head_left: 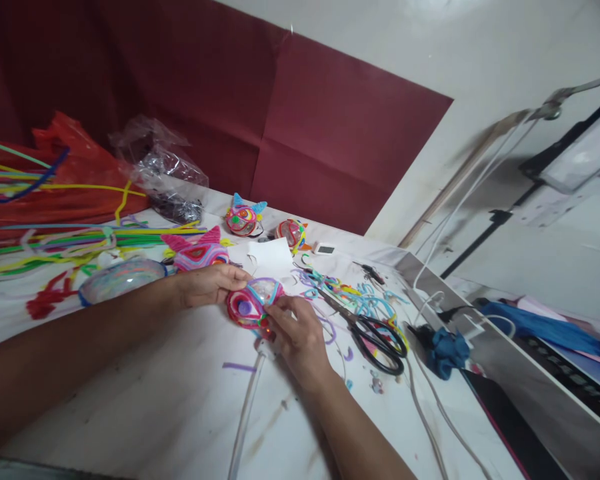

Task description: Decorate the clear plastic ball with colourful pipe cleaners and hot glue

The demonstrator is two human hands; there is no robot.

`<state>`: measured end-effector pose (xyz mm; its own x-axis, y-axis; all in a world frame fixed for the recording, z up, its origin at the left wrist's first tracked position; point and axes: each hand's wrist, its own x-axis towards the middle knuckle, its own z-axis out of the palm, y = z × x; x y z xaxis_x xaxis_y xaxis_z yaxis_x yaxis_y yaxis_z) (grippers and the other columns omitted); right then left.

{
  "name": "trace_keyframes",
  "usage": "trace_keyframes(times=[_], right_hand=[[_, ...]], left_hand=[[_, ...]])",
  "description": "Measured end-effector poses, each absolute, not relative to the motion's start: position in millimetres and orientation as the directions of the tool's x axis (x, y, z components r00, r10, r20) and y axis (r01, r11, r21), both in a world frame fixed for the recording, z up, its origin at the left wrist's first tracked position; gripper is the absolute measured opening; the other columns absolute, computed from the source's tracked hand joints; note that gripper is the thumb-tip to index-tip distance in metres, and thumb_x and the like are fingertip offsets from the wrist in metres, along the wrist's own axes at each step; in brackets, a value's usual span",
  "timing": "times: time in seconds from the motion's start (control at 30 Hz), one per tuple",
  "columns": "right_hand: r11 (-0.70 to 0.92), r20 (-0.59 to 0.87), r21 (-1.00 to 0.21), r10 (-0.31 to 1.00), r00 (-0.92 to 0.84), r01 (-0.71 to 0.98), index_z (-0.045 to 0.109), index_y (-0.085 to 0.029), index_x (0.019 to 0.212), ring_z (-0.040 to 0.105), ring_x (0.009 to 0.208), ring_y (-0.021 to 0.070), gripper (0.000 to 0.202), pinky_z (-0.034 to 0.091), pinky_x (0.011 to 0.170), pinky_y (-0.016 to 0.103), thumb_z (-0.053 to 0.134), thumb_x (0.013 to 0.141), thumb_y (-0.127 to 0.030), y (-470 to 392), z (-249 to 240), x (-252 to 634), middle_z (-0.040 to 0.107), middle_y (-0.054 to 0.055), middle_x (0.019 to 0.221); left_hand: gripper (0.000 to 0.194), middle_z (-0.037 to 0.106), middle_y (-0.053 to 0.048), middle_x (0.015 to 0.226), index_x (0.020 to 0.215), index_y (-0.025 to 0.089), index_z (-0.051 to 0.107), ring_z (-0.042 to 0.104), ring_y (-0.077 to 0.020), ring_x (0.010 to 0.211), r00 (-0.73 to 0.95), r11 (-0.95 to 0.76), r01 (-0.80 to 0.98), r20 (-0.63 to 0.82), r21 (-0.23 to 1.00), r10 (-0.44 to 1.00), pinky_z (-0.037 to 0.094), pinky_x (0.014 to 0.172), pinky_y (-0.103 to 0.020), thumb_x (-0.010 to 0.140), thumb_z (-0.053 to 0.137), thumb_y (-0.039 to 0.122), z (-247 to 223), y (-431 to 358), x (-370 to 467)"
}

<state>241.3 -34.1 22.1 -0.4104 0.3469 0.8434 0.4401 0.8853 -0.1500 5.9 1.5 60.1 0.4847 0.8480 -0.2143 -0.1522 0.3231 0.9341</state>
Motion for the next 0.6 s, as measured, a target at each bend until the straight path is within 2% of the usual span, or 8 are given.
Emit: trace_keyframes(times=[0.23, 0.6], right_hand=[[0.884, 0.852, -0.14, 0.337, -0.401, 0.446, 0.07, -0.022, 0.11, 0.064, 0.083, 0.0204, 0.026, 0.053, 0.07, 0.035, 0.061, 0.09, -0.008, -33.4, 21.3, 240.1, 0.069, 0.008, 0.095], [0.879, 0.852, -0.124, 0.332, -0.404, 0.459, 0.069, -0.022, 0.113, 0.065, 0.082, 0.0202, 0.027, 0.054, 0.068, 0.035, 0.061, 0.091, -0.009, -33.9, 20.9, 240.0, 0.068, 0.008, 0.095]], left_hand=[[0.04, 0.078, -0.01, 0.085, 0.09, 0.009, 0.076, 0.067, -0.0186, 0.076, 0.482, 0.322, -0.151, -0.214, 0.935, 0.849, 0.05, 0.08, -0.029, 0.062, 0.092, 0.035, 63.1, -1.4, 7.4], [0.035, 0.078, -0.01, 0.087, 0.091, 0.009, 0.076, 0.068, -0.0186, 0.076, 0.487, 0.319, -0.159, -0.207, 0.934, 0.848, 0.051, 0.079, -0.029, 0.067, 0.089, 0.032, 60.0, -0.2, 6.7]])
